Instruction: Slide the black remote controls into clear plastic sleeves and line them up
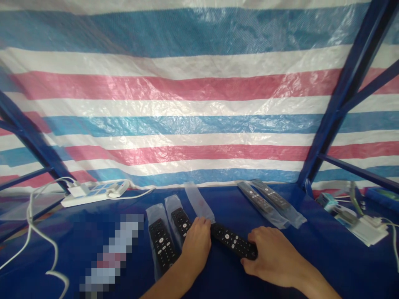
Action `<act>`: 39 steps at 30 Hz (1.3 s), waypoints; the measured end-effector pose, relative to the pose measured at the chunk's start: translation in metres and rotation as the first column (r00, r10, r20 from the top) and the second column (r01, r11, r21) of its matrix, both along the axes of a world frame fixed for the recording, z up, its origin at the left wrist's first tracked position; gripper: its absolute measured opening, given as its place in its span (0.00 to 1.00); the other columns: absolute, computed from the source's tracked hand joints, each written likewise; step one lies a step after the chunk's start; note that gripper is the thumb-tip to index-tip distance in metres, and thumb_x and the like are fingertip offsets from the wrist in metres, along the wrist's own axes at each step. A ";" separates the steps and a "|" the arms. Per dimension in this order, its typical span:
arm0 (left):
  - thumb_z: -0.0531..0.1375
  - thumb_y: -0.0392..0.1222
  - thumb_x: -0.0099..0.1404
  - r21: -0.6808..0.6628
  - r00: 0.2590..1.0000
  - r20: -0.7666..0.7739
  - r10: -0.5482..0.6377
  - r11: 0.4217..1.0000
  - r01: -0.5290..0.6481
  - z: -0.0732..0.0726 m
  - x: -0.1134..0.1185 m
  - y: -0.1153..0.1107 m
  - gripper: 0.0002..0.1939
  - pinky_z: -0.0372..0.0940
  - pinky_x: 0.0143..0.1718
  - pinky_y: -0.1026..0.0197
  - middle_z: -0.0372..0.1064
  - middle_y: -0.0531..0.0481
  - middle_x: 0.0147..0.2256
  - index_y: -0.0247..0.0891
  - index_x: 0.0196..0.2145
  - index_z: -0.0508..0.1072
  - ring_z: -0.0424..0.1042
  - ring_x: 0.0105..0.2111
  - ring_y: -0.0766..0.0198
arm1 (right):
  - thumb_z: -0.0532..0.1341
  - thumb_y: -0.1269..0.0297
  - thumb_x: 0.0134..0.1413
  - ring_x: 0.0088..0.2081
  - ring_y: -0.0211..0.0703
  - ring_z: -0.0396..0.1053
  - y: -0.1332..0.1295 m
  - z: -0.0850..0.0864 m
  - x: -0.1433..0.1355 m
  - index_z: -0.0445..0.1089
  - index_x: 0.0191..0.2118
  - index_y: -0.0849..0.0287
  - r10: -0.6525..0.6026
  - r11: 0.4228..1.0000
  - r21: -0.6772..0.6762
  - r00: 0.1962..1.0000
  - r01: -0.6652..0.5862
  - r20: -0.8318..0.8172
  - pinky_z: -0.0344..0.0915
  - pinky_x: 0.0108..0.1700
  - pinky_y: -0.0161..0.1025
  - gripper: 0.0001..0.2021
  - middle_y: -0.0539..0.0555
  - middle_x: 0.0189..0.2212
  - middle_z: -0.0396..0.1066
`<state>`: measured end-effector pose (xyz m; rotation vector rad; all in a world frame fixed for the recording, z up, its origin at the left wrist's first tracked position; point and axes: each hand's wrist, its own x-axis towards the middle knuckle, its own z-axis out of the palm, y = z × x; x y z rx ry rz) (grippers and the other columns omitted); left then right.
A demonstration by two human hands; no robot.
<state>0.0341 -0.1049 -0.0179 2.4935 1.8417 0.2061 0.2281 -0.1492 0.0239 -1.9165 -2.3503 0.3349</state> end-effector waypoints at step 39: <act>0.46 0.29 0.66 0.170 0.929 0.295 -0.225 0.969 0.181 -0.008 0.009 -0.018 0.15 0.65 0.40 0.59 0.70 0.49 0.32 0.38 0.32 0.71 0.69 0.35 0.62 | 0.59 0.55 0.54 0.31 0.38 0.68 0.022 -0.021 -0.016 0.70 0.27 0.58 0.148 0.988 0.083 0.966 -0.133 -0.212 0.52 0.31 0.33 0.12 0.49 0.28 0.71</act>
